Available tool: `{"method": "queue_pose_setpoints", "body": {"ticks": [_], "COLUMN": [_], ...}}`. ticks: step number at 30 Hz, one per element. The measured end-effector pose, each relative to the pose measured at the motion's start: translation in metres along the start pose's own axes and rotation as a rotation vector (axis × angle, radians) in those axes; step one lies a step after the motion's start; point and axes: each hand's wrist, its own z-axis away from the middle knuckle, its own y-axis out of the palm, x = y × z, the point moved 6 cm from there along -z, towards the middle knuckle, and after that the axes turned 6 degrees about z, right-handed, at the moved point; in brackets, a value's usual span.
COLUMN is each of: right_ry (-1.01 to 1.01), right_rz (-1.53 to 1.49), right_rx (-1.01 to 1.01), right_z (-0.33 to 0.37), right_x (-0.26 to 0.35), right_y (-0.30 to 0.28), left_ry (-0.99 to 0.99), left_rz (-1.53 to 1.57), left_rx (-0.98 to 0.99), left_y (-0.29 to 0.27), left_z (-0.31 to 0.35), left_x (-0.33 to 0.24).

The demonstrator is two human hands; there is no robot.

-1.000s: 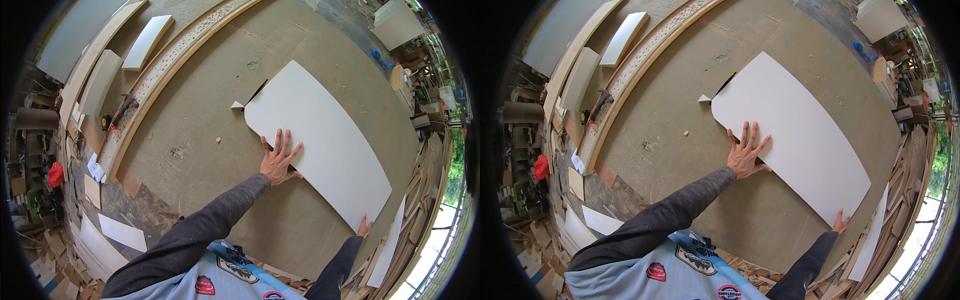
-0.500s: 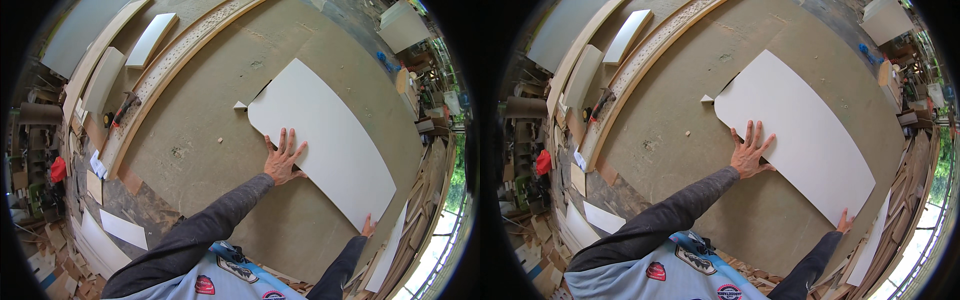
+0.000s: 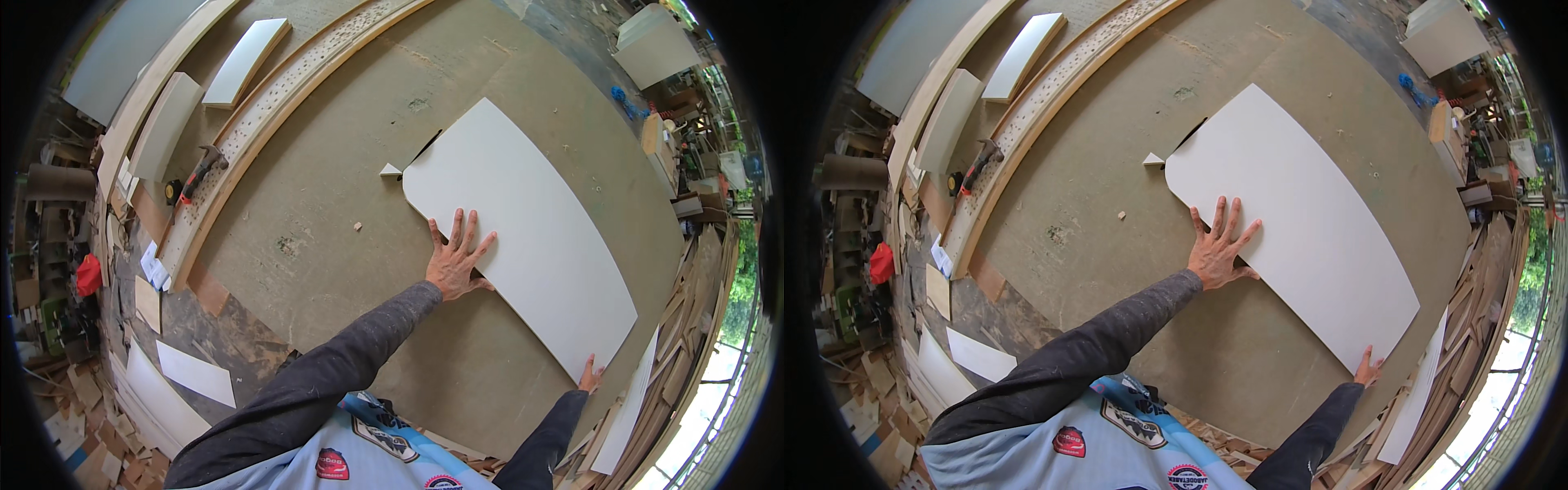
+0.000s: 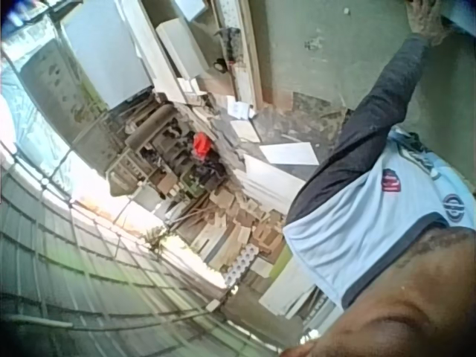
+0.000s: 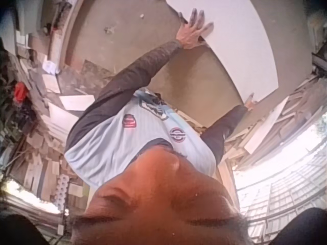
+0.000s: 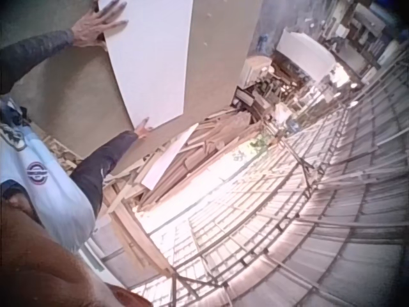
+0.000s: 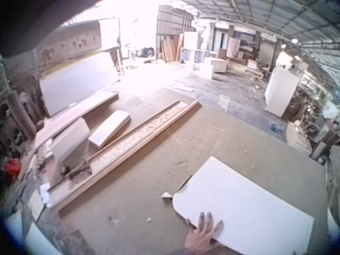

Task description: The person moves large wooden panels across a workbench by hand, aligning a white board with a larger wooden sheet before relocating the stack to a pile of materials in a workshop.

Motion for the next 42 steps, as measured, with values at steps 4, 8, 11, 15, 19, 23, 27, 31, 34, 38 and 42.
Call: {"method": "queue_pose_setpoints", "body": {"ticks": [4, 8, 11, 15, 19, 23, 27, 31, 34, 38, 42], "right_ry": [0.032, 0.005, 0.045, 0.123, 0.143, 0.154, 0.147, 0.207, 0.197, 0.204, 0.224], "right_rz": [0.027, -0.101, -0.081, 0.13, 0.112, 0.084, 0.08, 0.177, 0.204, 0.187, 0.171], "right_rx": [-0.002, -0.123, -0.09, -0.026, -0.06, -0.022, -0.031, 0.016, 0.004, 0.001, 0.002], "right_z": [0.019, 0.036, 0.048, 0.066, 0.08, 0.103, 0.112, 0.122, 0.129, 0.145, 0.161], "right_x": [0.003, -0.005, -0.005, -0.014, -0.029, -0.02, -0.032, -0.036, -0.043, -0.039, -0.033], "right_y": [-0.01, -0.013, -0.012, -0.013, -0.01, -0.011, -0.01, -0.007, -0.004, -0.004, -0.009], "left_ry": [0.006, 0.034, 0.038, 0.057, 0.084, 0.082, 0.104, 0.11, 0.121, 0.129, 0.137], "left_rz": [0.006, 0.014, -0.003, -0.007, -0.005, -0.014, -0.016, -0.032, -0.025, -0.023, -0.021], "left_rx": [0.014, 0.002, 0.008, 0.016, 0.019, 0.031, 0.031, 0.037, 0.052, 0.056, 0.058], "left_y": [0.0, -0.001, -0.002, -0.005, -0.006, -0.008, -0.009, -0.01, -0.01, -0.011, -0.011], "left_z": [0.0, 0.001, 0.004, 0.007, 0.009, 0.013, 0.014, 0.017, 0.018, 0.021, 0.023], "left_x": [0.0, -0.002, 0.003, 0.004, 0.006, 0.01, 0.012, 0.016, 0.017, 0.021, 0.025]}}
